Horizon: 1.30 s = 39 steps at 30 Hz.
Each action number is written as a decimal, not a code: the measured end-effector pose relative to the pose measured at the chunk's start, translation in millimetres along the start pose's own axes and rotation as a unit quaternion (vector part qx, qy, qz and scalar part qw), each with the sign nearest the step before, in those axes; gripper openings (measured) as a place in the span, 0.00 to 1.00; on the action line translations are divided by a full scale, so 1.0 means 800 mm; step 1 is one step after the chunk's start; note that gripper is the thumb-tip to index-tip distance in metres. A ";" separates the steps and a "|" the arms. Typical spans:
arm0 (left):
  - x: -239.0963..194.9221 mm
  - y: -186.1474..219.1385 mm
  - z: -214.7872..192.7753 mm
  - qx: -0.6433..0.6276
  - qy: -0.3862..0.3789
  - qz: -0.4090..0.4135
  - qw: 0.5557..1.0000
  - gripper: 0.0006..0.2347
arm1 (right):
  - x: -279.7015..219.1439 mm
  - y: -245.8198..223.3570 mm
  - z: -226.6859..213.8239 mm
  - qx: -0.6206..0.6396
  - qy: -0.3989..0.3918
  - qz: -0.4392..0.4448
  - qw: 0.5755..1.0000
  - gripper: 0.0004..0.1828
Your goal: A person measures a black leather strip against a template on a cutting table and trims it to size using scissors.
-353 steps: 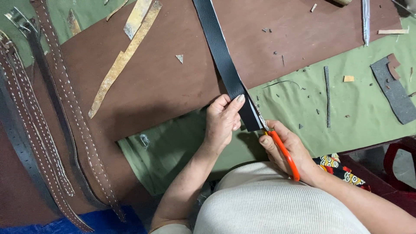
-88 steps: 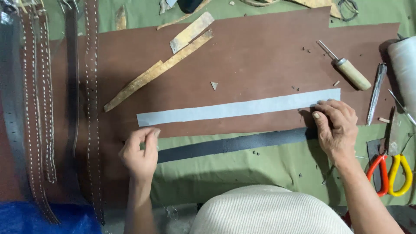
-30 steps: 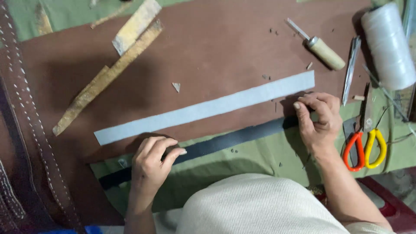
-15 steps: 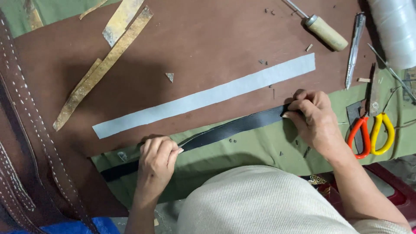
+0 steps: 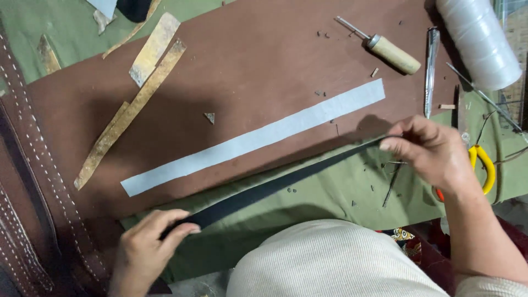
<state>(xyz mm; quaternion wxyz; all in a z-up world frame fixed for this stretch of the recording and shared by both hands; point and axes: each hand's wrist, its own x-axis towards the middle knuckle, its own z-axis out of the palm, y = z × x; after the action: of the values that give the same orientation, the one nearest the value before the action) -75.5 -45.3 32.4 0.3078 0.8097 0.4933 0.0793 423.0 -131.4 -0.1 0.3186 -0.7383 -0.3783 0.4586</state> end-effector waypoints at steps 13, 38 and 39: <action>0.084 -0.086 -0.011 -0.148 -0.031 -0.242 0.959 0.07 | 0.093 -0.009 0.004 -0.055 0.094 0.086 0.990 0.08; 0.092 -0.094 -0.002 -0.112 -0.038 -0.293 0.949 0.08 | 0.095 -0.022 0.028 -0.089 0.141 0.091 0.982 0.07; 0.096 -0.099 0.001 -0.113 -0.035 -0.298 0.947 0.08 | 0.096 0.001 0.020 -0.092 0.135 0.089 0.983 0.07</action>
<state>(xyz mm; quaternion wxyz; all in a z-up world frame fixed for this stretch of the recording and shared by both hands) -96.0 45.1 -27.2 0.4241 0.5879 0.6888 0.0106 430.9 -64.6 -39.9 0.2556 -0.8504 -0.3047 0.3445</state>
